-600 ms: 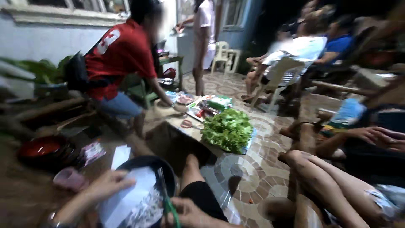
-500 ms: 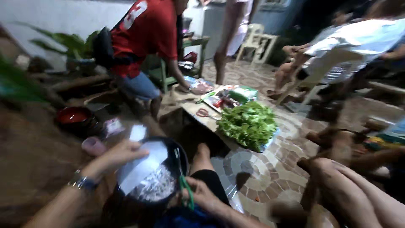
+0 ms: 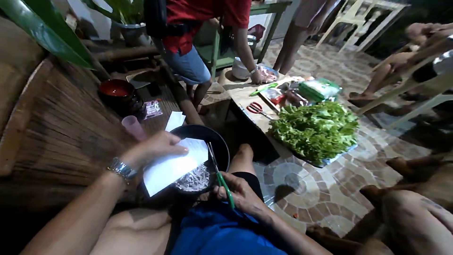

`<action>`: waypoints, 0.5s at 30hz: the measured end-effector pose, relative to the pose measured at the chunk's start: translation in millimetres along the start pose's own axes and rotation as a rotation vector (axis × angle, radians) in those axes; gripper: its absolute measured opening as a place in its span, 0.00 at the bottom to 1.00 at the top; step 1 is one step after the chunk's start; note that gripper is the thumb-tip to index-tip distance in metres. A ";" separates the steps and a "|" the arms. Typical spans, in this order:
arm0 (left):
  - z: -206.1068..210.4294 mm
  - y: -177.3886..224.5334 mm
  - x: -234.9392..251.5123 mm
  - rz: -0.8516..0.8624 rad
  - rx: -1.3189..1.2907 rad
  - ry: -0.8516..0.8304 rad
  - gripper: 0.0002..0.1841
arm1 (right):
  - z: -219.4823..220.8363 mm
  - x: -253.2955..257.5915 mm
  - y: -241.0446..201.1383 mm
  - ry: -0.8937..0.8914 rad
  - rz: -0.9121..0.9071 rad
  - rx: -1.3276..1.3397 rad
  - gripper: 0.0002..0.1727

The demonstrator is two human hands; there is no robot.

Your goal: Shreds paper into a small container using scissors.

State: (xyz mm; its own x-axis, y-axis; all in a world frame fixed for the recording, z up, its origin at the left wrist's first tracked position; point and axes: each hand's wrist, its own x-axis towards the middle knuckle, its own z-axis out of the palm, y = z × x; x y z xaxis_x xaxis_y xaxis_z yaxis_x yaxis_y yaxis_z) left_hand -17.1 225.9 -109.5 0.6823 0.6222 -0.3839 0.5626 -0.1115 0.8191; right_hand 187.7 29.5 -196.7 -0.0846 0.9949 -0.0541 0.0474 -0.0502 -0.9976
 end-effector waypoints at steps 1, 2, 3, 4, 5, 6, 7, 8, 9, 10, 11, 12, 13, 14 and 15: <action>0.7 1.3 -0.6 0.010 0.010 -0.019 0.10 | -0.3 0.4 1.1 0.000 -0.016 -0.008 0.30; 1.2 3.0 -0.7 0.012 0.023 -0.043 0.10 | -0.8 0.4 2.2 -0.002 -0.031 -0.014 0.31; 1.7 4.3 -0.5 0.014 0.039 -0.069 0.11 | -1.4 -0.2 2.6 -0.005 -0.036 -0.024 0.32; 2.6 5.4 -0.8 0.016 0.039 -0.093 0.11 | -2.2 -1.2 2.5 -0.009 -0.036 -0.037 0.34; 3.9 6.2 -1.3 0.010 0.028 -0.105 0.12 | -2.9 -2.2 2.7 -0.012 -0.036 -0.048 0.35; 5.1 6.7 -2.0 -0.001 0.006 -0.110 0.11 | -3.6 -3.4 3.7 -0.016 -0.039 -0.060 0.36; 5.7 6.7 -2.3 -0.016 -0.003 -0.111 0.11 | -3.6 -4.5 4.5 -0.018 -0.043 -0.074 0.36; 5.7 5.8 -2.0 -0.023 -0.012 -0.115 0.12 | -3.3 -5.4 4.8 -0.020 -0.050 -0.090 0.37; 5.2 5.1 -1.8 -0.027 -0.019 -0.121 0.12 | -2.7 -6.1 4.7 -0.023 -0.057 -0.106 0.37; 4.6 4.6 -1.9 -0.031 -0.032 -0.129 0.13 | -2.1 -6.5 4.9 -0.024 -0.065 -0.117 0.36; 4.1 4.3 -1.8 -0.038 -0.039 -0.134 0.13 | -1.5 -6.5 5.1 -0.026 -0.068 -0.128 0.37; 3.6 5.3 -2.5 -0.050 -0.039 -0.137 0.13 | -1.0 -6.4 5.6 -0.028 -0.070 -0.135 0.36; 3.5 6.5 -3.3 -0.059 -0.040 -0.139 0.13 | -0.6 -6.0 6.4 -0.027 -0.073 -0.142 0.36; 3.5 7.0 -4.0 -0.064 -0.046 -0.143 0.13 | -0.2 -5.6 7.1 -0.025 -0.077 -0.149 0.36; 3.7 6.9 -4.4 -0.067 -0.056 -0.148 0.13 | 0.0 -5.0 7.7 -0.024 -0.083 -0.157 0.37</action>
State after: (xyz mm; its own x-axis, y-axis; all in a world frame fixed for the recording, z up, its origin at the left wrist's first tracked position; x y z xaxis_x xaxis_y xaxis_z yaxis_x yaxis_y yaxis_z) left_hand -14.5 219.6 -103.7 0.7074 0.5055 -0.4940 0.5855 -0.0277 0.8102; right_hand 188.5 24.1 -204.1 -0.1187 0.9926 0.0257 0.1941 0.0486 -0.9798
